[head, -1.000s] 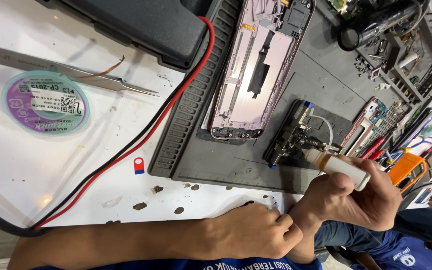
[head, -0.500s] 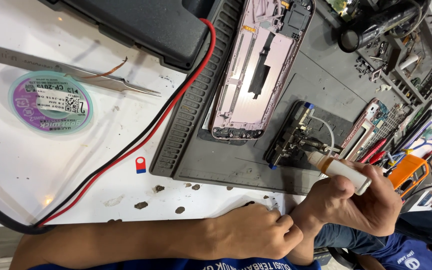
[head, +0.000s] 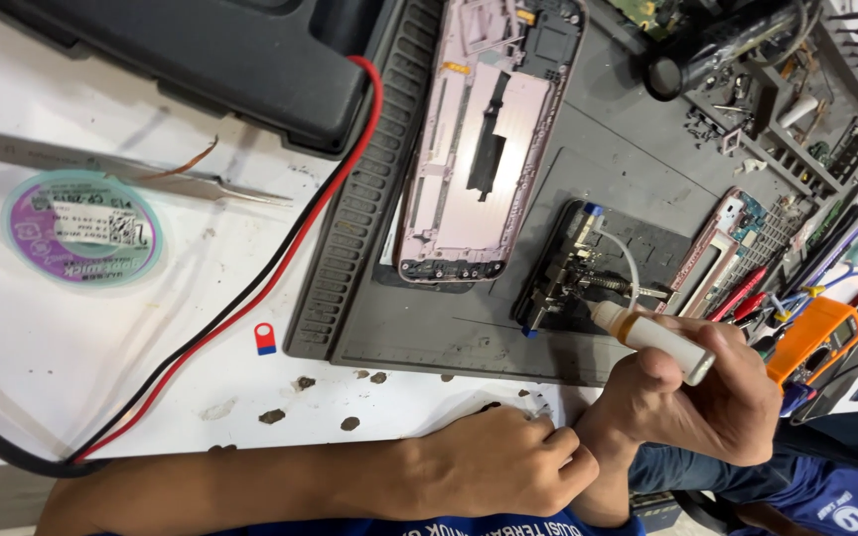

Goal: Repairing a mobile phone by soldering components on the motherboard and cleaning parts with solvent.

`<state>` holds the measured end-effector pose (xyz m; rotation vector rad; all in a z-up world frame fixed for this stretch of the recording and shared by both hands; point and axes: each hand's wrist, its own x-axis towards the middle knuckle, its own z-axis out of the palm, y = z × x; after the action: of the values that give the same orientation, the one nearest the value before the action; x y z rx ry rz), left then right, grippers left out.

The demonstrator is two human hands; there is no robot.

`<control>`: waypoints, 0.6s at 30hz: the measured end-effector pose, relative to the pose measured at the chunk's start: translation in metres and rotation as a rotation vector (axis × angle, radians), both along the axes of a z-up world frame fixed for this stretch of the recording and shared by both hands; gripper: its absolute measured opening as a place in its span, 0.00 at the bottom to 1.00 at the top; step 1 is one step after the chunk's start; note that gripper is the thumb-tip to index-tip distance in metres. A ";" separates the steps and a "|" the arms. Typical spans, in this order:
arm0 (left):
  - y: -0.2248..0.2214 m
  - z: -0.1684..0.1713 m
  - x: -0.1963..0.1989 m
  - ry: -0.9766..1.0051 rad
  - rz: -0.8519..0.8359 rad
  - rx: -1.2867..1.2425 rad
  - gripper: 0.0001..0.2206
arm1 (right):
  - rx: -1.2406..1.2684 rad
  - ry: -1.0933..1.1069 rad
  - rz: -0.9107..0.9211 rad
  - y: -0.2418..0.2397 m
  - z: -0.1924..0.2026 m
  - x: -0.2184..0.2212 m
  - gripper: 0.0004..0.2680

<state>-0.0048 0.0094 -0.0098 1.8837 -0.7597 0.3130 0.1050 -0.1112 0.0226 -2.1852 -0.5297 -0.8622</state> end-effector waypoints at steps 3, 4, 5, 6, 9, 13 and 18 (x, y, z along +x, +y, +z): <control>-0.004 0.001 0.002 -0.007 0.020 -0.025 0.08 | 0.027 0.026 -0.009 0.006 0.004 -0.001 0.16; -0.004 0.003 0.004 -0.013 0.012 -0.021 0.08 | 0.032 0.019 -0.016 0.003 0.006 0.001 0.16; -0.004 0.004 0.006 -0.020 0.017 -0.015 0.08 | 0.007 0.041 0.031 0.001 0.009 0.003 0.15; -0.003 0.006 0.007 -0.024 0.021 -0.007 0.08 | -0.016 0.065 0.076 -0.002 0.011 0.004 0.15; -0.006 0.010 0.011 -0.028 0.011 0.000 0.10 | -0.002 0.050 0.077 -0.007 0.013 0.009 0.16; -0.005 0.022 0.020 -0.041 -0.014 0.026 0.11 | 0.065 0.101 0.138 -0.015 0.020 0.015 0.15; -0.011 0.034 0.031 -0.052 -0.020 0.007 0.08 | 0.073 0.138 0.178 -0.025 0.030 0.015 0.17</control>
<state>0.0259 -0.0011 0.0241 1.8796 -0.8147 0.3484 0.1197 -0.1364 0.0524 -2.0775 -0.6048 -0.6213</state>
